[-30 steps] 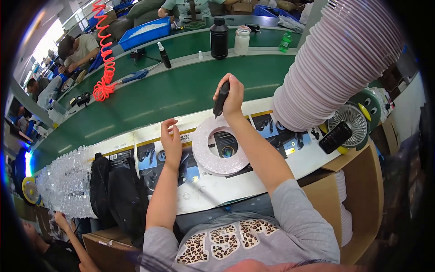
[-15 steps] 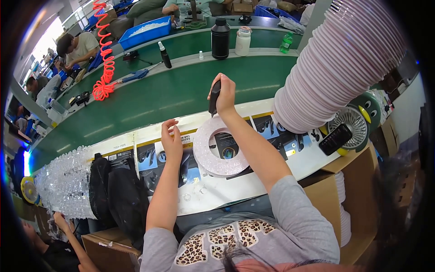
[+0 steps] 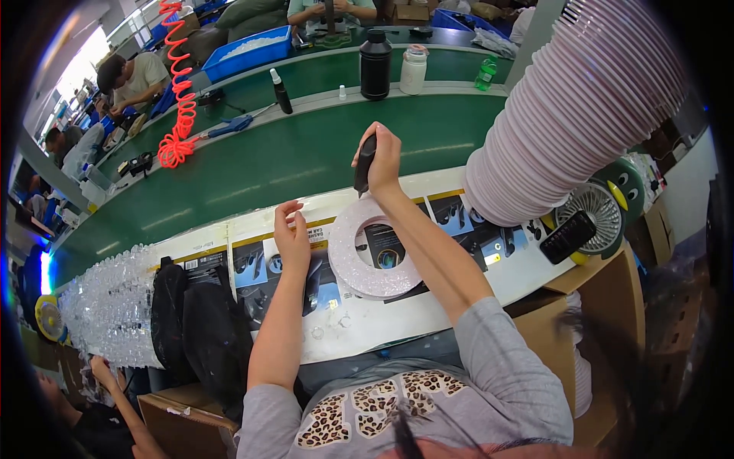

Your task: Applying glue to a circular light base and attaching a ring component on an assembly line.

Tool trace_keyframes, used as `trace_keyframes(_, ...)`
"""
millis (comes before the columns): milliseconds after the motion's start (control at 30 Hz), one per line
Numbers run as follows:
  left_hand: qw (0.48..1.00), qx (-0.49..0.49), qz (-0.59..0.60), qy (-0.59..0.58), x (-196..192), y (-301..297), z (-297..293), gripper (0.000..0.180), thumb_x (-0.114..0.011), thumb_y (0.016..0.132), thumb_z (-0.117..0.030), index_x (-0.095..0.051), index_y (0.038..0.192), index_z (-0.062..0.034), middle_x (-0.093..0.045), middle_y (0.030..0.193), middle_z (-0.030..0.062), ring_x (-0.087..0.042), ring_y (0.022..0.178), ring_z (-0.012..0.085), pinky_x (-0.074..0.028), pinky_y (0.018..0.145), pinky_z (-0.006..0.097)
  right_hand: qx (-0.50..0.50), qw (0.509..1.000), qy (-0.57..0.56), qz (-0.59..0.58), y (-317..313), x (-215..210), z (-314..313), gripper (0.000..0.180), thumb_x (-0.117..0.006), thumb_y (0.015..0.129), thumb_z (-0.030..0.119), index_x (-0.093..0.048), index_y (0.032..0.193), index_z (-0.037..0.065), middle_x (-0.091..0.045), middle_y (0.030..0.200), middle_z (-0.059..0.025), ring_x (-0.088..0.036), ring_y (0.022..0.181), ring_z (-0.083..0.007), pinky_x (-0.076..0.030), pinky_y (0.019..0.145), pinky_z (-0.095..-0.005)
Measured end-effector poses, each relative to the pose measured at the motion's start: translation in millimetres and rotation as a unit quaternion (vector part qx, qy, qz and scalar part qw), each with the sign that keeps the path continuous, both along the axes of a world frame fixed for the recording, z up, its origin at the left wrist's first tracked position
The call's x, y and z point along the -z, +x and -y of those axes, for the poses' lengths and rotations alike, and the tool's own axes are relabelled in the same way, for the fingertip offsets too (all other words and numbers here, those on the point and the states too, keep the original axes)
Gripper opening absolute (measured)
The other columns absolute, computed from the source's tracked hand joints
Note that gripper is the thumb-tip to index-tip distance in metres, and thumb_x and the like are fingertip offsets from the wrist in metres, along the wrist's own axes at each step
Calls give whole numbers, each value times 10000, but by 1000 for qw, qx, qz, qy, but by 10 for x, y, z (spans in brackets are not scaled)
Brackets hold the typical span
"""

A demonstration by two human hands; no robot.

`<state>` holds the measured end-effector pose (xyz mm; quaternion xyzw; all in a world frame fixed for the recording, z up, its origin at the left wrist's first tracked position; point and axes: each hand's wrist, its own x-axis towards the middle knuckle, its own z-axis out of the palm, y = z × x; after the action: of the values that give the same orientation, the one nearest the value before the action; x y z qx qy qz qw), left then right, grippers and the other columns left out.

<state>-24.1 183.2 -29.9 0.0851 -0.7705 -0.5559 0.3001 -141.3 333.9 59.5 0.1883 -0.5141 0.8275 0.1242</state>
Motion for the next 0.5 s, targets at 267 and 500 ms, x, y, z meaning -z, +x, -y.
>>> trace_keyframes(267, 1000, 1, -9, 3, 4, -6, 7, 199, -468, 905, -65, -521, 1095, -40, -601, 1056, 84, -562, 1007, 169, -422, 862, 289, -79, 996, -28, 19, 205, -95, 189, 388, -341, 944, 324, -466, 694, 55, -479, 514, -52, -474, 406, -126, -426, 413, -248)
trace_keyframes(500, 1000, 0, -7, -6, 27, -19, 14, 192, -470, 902, -58, -524, 1086, -42, -602, 1054, 77, -563, 1001, 168, -427, 850, 286, -92, 995, 18, 13, 234, -7, 257, 382, -341, 950, 317, -463, 705, 51, -472, 513, -45, -470, 399, -121, -420, 404, -247)
